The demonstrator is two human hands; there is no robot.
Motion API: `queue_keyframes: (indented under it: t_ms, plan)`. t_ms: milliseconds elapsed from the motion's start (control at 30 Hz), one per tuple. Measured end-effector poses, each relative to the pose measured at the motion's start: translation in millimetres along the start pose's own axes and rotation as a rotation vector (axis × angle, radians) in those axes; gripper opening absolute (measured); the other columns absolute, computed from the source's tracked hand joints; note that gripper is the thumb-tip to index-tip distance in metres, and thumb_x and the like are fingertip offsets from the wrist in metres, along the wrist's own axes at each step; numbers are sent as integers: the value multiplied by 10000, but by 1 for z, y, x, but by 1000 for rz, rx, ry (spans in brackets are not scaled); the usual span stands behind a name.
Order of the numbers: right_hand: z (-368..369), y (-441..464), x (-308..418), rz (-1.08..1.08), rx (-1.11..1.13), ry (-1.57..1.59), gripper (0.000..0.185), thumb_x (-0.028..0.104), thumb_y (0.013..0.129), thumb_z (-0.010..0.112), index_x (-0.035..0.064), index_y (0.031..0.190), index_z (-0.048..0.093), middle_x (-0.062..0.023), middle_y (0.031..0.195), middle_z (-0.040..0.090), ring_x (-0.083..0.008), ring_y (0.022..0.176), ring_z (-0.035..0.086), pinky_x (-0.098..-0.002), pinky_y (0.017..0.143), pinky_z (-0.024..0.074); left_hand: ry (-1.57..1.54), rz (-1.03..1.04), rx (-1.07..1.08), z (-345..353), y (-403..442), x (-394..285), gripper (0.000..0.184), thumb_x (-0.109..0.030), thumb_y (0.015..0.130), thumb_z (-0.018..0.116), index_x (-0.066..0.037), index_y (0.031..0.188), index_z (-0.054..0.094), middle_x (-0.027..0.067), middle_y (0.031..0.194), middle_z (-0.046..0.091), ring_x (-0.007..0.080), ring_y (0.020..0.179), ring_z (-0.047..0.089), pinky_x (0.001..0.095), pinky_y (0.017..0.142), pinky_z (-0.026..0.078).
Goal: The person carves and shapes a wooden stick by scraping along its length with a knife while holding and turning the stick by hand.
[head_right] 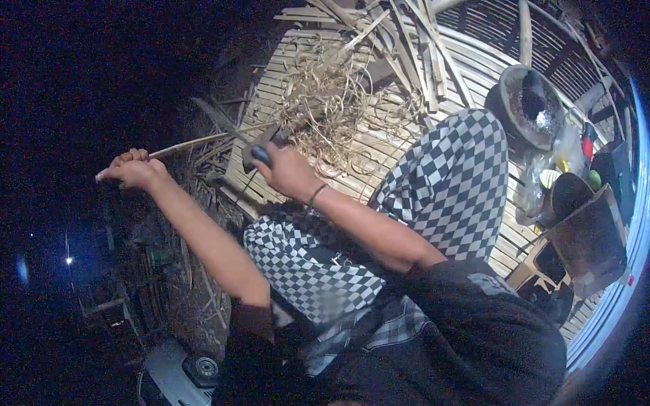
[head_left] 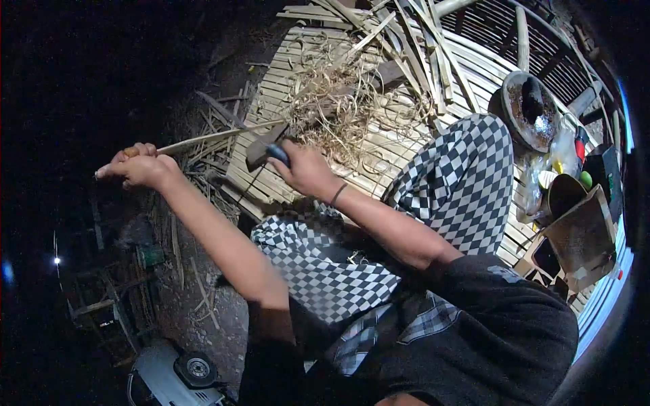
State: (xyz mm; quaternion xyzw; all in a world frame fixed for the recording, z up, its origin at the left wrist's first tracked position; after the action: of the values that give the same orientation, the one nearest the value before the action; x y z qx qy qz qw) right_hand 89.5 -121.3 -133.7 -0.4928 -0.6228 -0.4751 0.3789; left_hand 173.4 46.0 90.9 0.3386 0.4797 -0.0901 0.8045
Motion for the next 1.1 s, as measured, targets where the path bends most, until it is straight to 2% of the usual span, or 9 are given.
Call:
queue_keyframes:
  t_ms: [133,267,367,633,733,800,900,1033,1100]
  plan:
    - [16,1,-20,-24,-49,-160,356,391,914,608,56,1000,527,-223,655,616,-438,615,627,-529,578,508,-3,24,55,-8,1,-3,629,-751,921,191,-186,645,218,-25,524,234,109,438,192,247,393,177]
    - [15,9,-72,329,10,-187,412,403,912,586,-1,990,558,-260,796,658,-439,749,659,-538,672,526,-59,1,14,-14,2,-11,625,-743,926,197,-185,645,221,-28,504,221,110,425,169,248,382,164]
    - [16,9,-70,237,-86,-245,391,410,911,603,23,962,585,-239,739,653,-446,704,650,-516,633,530,-81,3,-1,-10,-1,-10,621,-736,930,205,-186,644,223,-30,498,225,109,428,170,250,376,156]
    - [-1,-3,0,17,-7,-118,350,373,905,617,30,949,569,-260,719,625,-458,682,625,-545,625,496,-58,-17,46,8,-2,-2,622,-719,943,208,-178,637,249,-36,491,236,103,424,189,230,382,168]
    - [5,-3,-33,136,42,-121,386,391,911,599,13,980,568,-262,729,631,-464,724,633,-543,662,506,-39,16,89,7,-11,-10,622,-714,947,206,-178,635,252,-33,492,248,101,426,203,237,385,179]
    - [13,-3,-82,343,-83,-148,432,414,917,580,-10,1000,574,-263,745,640,-459,764,644,-537,696,512,-40,19,53,5,-13,-13,619,-707,951,210,-178,633,250,-33,492,247,99,428,208,241,385,186]
    - [9,0,-79,391,-12,-254,456,400,906,594,-31,1057,584,-318,891,651,-481,851,641,-522,776,519,-43,32,23,4,-14,-13,611,-696,959,218,-173,647,270,-34,500,255,94,434,218,251,383,196]
    - [12,5,-75,424,-25,-86,478,427,910,578,-41,1007,599,-323,887,649,-484,855,640,-540,782,509,-38,17,38,8,-16,-10,584,-678,969,253,-158,716,334,-36,525,288,89,447,233,258,393,216]
    - [9,1,-53,297,-52,-47,466,433,913,593,-31,958,609,-276,777,645,-454,787,647,-508,728,516,-43,16,99,8,-18,-8,570,-670,971,279,-154,740,350,-35,532,303,89,451,243,258,404,229]
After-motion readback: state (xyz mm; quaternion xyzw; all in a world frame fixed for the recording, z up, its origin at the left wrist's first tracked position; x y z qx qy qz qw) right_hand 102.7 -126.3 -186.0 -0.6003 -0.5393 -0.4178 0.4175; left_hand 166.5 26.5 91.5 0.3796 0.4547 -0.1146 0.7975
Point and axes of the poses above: each hand's wrist, its own y-axis towards the middle knuckle, its own z-axis out of the palm, x = y × z, the point moved 1 cm from there along y, towards the middle knuckle
